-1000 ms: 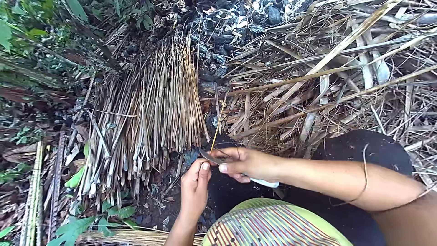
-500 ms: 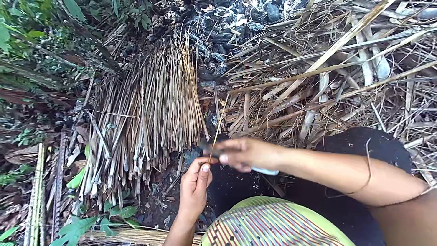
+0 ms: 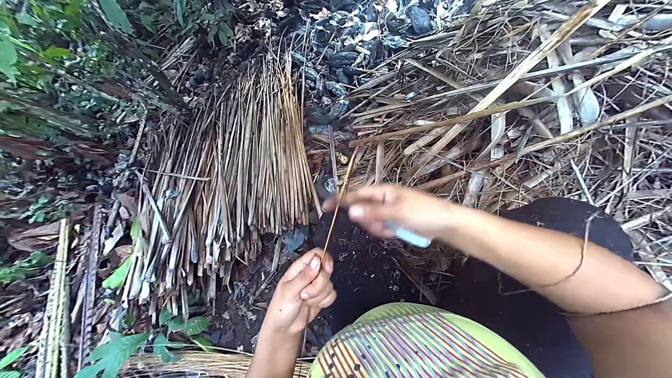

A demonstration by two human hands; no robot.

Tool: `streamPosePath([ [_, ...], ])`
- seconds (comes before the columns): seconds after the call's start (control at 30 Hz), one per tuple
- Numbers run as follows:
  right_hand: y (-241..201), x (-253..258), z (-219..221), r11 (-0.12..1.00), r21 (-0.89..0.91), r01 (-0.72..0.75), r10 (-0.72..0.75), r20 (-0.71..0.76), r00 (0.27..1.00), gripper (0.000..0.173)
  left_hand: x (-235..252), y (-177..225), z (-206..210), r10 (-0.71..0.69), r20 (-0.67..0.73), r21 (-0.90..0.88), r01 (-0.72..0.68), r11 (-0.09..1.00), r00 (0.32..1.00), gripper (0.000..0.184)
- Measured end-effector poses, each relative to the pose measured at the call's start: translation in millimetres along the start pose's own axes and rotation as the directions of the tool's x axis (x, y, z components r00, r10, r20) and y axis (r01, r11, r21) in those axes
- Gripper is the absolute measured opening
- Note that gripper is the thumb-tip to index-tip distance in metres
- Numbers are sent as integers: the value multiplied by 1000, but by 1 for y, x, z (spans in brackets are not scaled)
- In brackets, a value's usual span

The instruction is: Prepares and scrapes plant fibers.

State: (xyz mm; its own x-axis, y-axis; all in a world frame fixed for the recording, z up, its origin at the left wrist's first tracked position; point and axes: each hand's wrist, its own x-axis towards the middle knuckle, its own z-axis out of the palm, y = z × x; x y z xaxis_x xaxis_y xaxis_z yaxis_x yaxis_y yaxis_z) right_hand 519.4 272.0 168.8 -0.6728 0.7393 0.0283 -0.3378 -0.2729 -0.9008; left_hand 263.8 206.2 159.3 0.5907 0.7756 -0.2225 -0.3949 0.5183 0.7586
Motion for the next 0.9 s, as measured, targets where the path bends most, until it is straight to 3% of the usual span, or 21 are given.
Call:
streamPosePath([
  [0.07, -13, 4, -20, 994, 42, 100, -96, -95, 991, 29, -2, -2, -5, -40, 25, -46, 41, 998, 999, 15],
  [0.17, -12, 4, -20, 992, 40, 118, -113, -99, 989, 27, 1, -8, -3, 87, -49, 274, -70, 959, 995, 24],
  [0.23, -5, 2, -12, 996, -23, 86, -87, -93, 992, 28, 7, -14, 1, 313, -88, 599, -201, 775, 946, 31],
  [0.3, 3, 1, -2, 997, -56, 48, -53, -92, 994, 27, 14, -17, 4, 515, -28, 831, -266, 488, 857, 33],
  [0.37, 8, -1, 8, 996, -87, 10, -15, -56, 998, 24, 18, -18, 4, 597, 40, 915, -270, 301, 801, 33],
  [0.43, 14, -3, 13, 993, -117, -29, 30, 11, 999, 23, 18, -18, 5, 623, 68, 934, -270, 235, 779, 32],
  [0.5, 12, -4, 11, 992, -118, -48, 53, 40, 998, 22, 16, -17, 5, 616, 86, 935, -277, 222, 783, 32],
  [0.67, -28, -4, -25, 975, -89, 203, -220, -251, 943, 30, 6, -14, 4, 571, 61, 918, -271, 289, 818, 33],
  [0.83, -19, -13, -4, 966, -212, 150, -153, 5, 988, 52, 6, -9, 10, 512, 45, 844, -307, 440, 858, 31],
  [0.9, -13, -11, -1, 958, -235, 162, -145, 88, 985, 53, 6, -9, 12, 481, 58, 812, -321, 488, 875, 31],
])
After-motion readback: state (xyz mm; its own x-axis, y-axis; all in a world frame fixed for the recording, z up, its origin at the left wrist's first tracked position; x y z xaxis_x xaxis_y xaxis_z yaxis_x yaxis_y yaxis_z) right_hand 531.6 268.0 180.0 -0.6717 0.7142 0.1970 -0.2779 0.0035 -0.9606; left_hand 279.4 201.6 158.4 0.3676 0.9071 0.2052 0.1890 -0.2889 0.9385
